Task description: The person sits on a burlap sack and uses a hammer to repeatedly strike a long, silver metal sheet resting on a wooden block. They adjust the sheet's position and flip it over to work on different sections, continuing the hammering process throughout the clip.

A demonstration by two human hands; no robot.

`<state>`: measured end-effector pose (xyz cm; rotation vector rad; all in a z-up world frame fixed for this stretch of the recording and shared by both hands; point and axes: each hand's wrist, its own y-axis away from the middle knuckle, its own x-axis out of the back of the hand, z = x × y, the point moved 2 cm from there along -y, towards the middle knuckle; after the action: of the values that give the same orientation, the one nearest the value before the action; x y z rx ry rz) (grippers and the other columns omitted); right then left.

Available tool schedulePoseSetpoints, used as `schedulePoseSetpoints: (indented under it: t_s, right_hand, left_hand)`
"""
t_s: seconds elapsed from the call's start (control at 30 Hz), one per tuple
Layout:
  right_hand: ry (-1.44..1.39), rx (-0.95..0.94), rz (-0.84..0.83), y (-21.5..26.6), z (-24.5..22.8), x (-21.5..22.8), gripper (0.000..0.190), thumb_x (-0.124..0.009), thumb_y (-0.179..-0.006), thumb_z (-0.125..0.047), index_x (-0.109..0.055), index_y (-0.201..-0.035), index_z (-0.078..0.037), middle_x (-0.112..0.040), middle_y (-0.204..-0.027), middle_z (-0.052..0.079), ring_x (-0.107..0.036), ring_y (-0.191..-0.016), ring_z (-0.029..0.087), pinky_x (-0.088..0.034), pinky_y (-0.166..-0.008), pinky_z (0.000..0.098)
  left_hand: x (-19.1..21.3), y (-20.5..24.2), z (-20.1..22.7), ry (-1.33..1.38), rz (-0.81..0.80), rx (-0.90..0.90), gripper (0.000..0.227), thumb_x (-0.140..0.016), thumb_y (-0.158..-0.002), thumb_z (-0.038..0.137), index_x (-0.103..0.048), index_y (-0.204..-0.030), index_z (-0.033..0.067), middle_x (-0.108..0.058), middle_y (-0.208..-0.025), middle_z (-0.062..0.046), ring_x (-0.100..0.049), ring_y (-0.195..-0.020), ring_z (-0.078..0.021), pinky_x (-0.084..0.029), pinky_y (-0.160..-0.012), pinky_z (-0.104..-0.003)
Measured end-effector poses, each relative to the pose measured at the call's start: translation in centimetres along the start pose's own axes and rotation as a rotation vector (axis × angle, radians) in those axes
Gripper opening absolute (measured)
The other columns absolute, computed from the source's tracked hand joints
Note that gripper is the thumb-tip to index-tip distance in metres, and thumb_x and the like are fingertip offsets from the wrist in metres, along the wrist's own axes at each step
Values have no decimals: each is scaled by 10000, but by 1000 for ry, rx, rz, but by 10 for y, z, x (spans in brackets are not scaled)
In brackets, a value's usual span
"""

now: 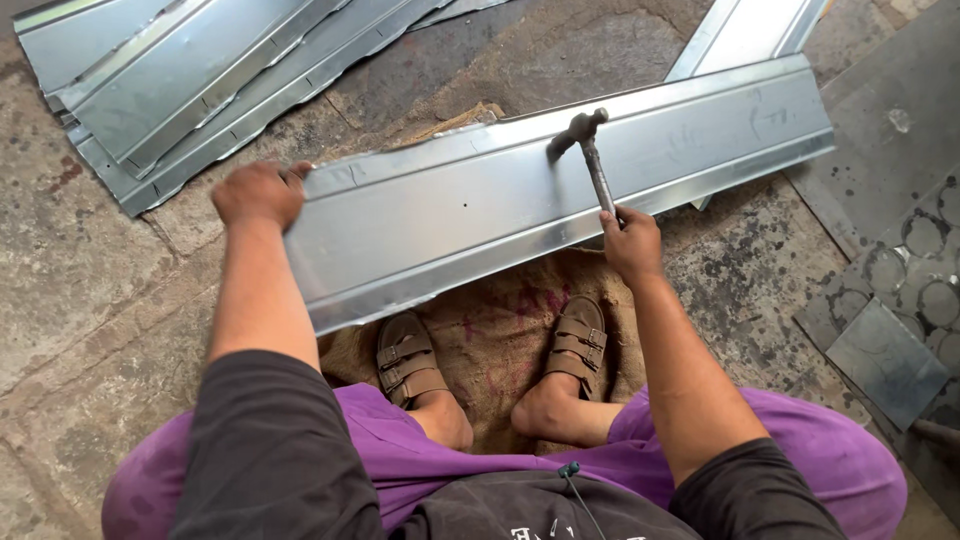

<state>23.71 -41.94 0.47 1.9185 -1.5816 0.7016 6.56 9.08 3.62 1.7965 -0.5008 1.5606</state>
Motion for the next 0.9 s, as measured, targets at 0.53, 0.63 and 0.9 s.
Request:
schedulePoseSetpoints:
  t_s: [0.53,0.63,0.9]
  right_hand:
    - [-96,212,-41,-26,-46,-32,385,-676,-1020,-255,-662,-1253,52,-746,-956,238,-771,-880,260,-580,-778,347]
    - [-63,147,-61,-32,-52,-40,335,-674,-1004,-243,-704,-1215,16,-744,-905,229,-742,-791,251,-563,-734,356]
    - [-181,272,-42,-30,-44,-34,283,-726,-965,-203,-715,-1135,23,-735,-820,176,-718,-706,172,-553,-651,329]
  left_hand:
    - [-85,0,-43,178,133,109,492,-533,-1026,564,-796,-1068,150,-747,-1022,-187,-687,-980,-417,-536,-859,-511]
    - [-93,13,-42,146,102,169,564,-489,-1063,607,-793,-1063,133,-748,-1017,-196,-683,-1002,-428,-536,-861,-523]
    - [-63,11,-37,78,164,81,605,-435,-1088,617,-786,-1075,125,-742,-1008,-205,-682,-971,-405,-426,-935,-553]
